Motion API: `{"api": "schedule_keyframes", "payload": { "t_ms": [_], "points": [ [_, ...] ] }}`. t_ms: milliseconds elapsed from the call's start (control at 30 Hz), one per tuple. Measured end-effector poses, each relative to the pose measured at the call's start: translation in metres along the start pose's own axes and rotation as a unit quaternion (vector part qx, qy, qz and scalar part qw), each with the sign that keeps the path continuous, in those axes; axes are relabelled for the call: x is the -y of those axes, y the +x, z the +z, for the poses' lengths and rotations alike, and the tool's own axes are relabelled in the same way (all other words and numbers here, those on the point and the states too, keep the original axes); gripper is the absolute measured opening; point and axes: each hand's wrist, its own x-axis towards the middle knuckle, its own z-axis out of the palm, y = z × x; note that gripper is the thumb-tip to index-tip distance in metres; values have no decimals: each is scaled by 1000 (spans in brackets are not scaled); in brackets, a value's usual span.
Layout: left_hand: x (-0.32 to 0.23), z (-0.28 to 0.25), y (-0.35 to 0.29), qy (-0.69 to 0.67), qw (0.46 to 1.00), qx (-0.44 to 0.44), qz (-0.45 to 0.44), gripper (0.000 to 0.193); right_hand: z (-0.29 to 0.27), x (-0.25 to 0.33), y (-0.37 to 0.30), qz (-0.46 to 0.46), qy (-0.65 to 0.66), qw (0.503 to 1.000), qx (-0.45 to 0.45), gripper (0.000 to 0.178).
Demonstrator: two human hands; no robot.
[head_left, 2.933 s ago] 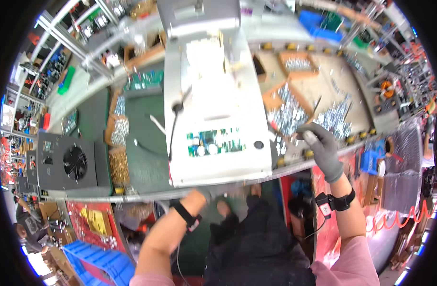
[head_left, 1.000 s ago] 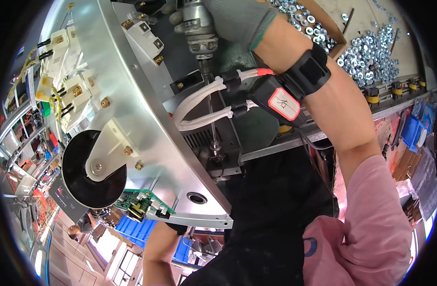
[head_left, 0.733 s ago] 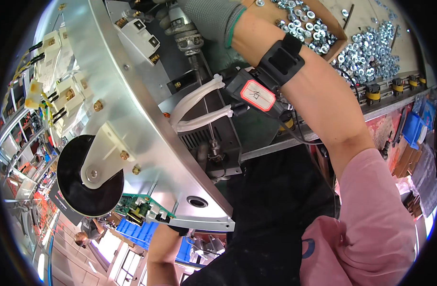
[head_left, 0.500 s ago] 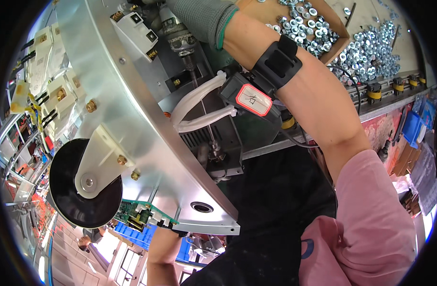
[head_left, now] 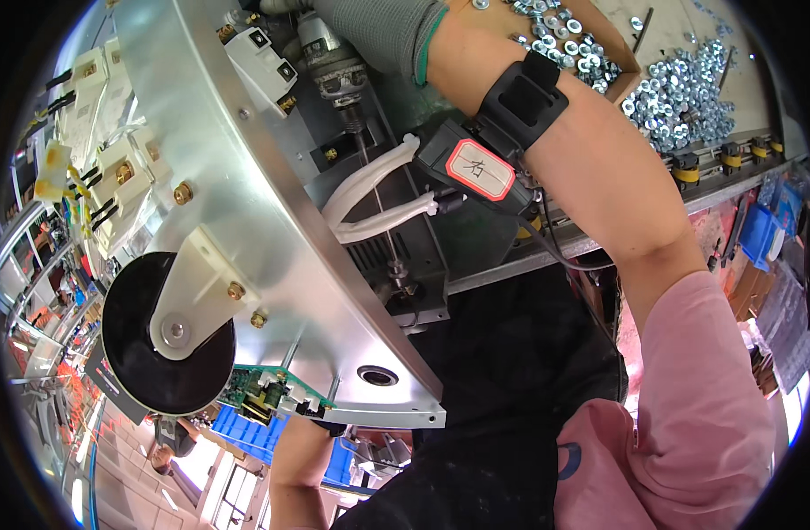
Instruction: Assembling components of an electronic device on a production line using a power tool.
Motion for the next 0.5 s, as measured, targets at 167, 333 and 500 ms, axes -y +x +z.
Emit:
{"api": "schedule_keyframes", "payload": {
  "t_ms": [167, 333, 500],
  "points": [
    [-4, 1, -3, 11, 1000, 1, 6, 49, -10, 1, 1, -44, -33, 998, -39, 22],
    [-19, -6, -8, 25, 999, -9, 20, 49, -3, 15, -5, -76, -71, 990, -93, 20],
    [-44, -42, 7, 49, 993, -94, 53, 49, 19, 120, -51, -150, -1, 987, -51, 20]
  ]
}}
